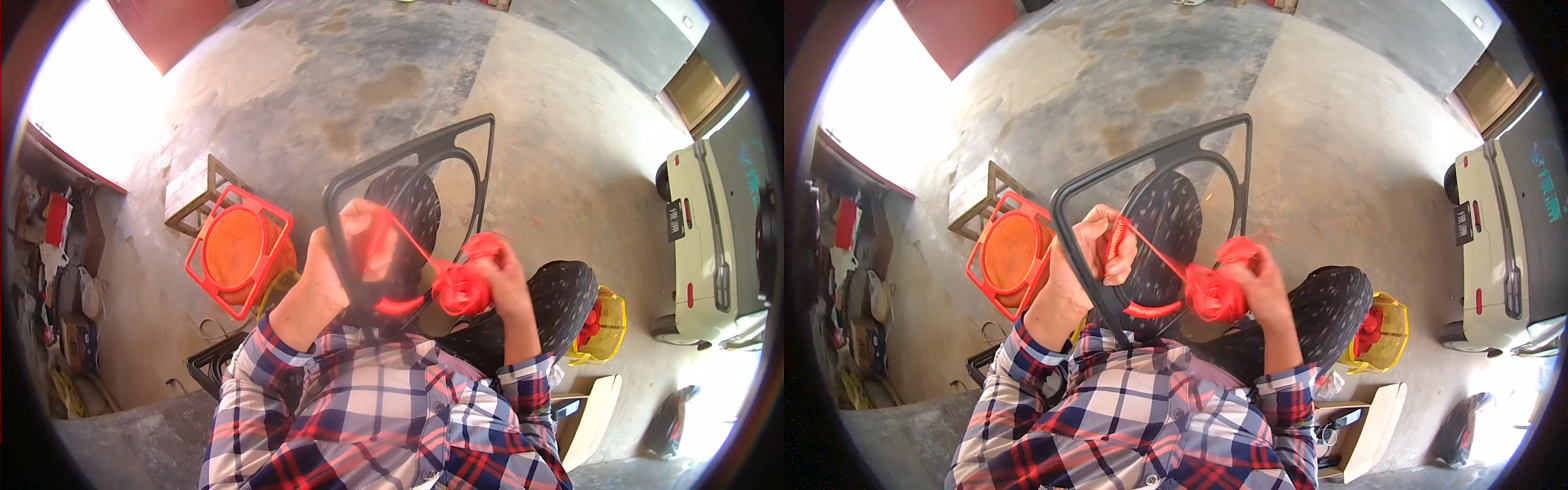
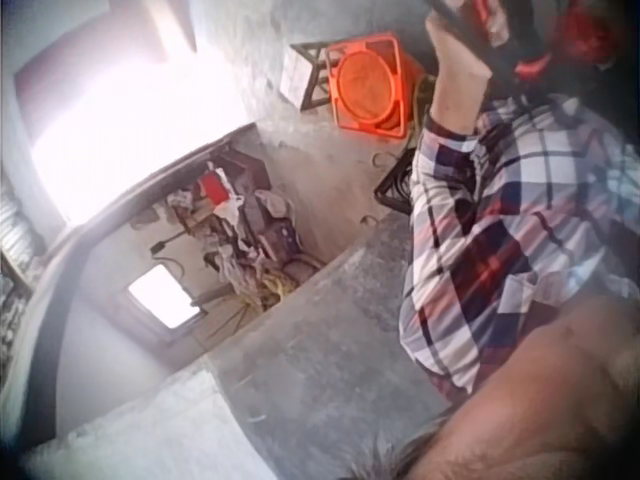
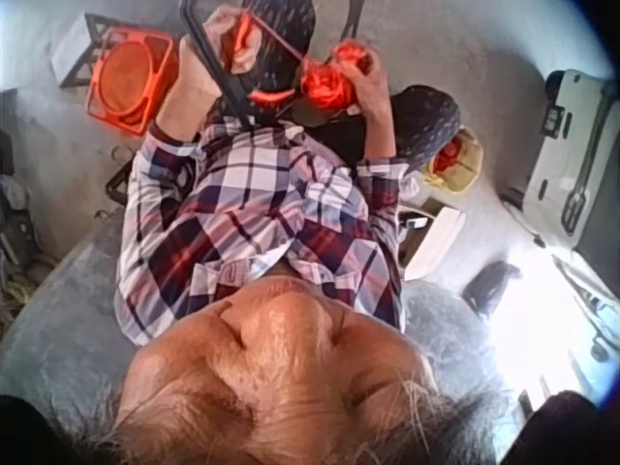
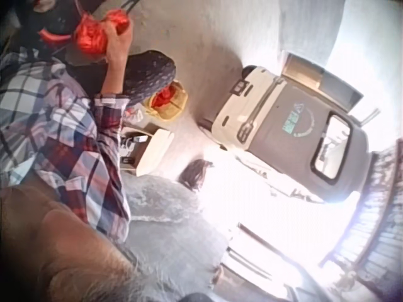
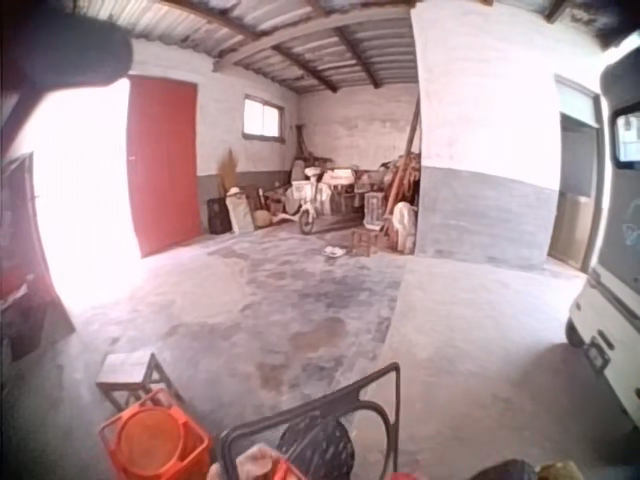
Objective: The person wraps a bundle of red plastic rope around a black plastic frame piece by hand.
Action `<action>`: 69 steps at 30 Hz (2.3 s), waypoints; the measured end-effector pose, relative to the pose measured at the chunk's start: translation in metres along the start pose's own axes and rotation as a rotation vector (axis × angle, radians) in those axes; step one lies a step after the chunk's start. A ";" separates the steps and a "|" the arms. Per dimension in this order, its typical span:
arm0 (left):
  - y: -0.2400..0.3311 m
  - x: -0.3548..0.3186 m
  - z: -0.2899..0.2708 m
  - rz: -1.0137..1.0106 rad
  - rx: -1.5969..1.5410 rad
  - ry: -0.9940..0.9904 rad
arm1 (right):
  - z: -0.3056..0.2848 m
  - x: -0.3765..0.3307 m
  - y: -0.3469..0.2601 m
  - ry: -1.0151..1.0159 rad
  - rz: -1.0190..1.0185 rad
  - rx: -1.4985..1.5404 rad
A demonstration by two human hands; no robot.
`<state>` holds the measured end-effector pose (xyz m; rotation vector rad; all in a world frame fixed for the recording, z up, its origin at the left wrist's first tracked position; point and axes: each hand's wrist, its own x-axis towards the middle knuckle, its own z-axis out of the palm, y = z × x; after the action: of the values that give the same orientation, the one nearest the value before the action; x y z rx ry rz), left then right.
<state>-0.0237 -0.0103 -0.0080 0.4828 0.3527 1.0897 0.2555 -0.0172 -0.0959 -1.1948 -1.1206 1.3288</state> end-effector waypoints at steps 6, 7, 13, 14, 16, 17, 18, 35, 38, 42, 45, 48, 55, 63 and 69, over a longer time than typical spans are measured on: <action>0.000 -0.006 0.020 -0.117 0.221 0.018 | 0.040 0.007 -0.015 -0.091 0.036 -0.990; -0.006 -0.006 0.038 -0.052 0.261 0.149 | 0.044 0.010 -0.018 -0.059 -0.011 -0.892; -0.025 -0.014 0.050 -0.104 0.122 0.055 | 0.065 0.036 -0.073 -0.246 -0.094 0.532; -0.025 -0.013 0.048 -0.163 0.163 -0.038 | 0.068 0.034 -0.083 -0.247 -0.093 0.531; -0.023 -0.005 0.052 -0.373 -0.274 -0.248 | 0.071 0.031 -0.098 -0.530 -0.238 0.406; -0.029 -0.005 0.055 -0.374 -0.276 -0.248 | 0.076 0.035 -0.100 -0.664 -0.510 0.354; -0.037 -0.008 0.060 -0.337 -0.195 -0.013 | 0.076 0.037 -0.109 -0.794 -0.608 0.334; -0.033 -0.002 0.029 -0.086 0.127 0.161 | 0.071 -0.018 -0.089 -0.123 -0.177 0.654; -0.022 0.002 0.033 -0.106 -0.089 0.069 | 0.040 -0.002 -0.109 -0.099 -0.277 0.911; -0.014 -0.001 0.019 0.009 0.053 0.120 | -0.021 0.011 -0.083 -0.179 -0.236 1.064; -0.011 -0.002 0.010 0.012 0.095 0.171 | -0.018 -0.001 -0.055 -0.150 -0.160 0.871; -0.011 -0.003 0.004 -0.076 0.086 0.118 | 0.014 -0.003 -0.032 -0.069 -0.035 0.452; -0.018 -0.003 0.054 -0.048 0.357 0.183 | 0.057 0.033 -0.068 -0.204 0.034 0.425; -0.039 -0.001 0.080 -0.311 -0.295 0.158 | 0.065 0.033 -0.111 -0.677 -0.252 0.559; -0.052 -0.008 0.033 -0.321 -0.048 0.346 | 0.057 0.034 -0.103 -0.552 -0.322 0.375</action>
<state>0.0286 -0.0432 -0.0076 0.1830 0.6822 0.8633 0.2064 0.0239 0.0085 -0.3566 -1.3020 1.5655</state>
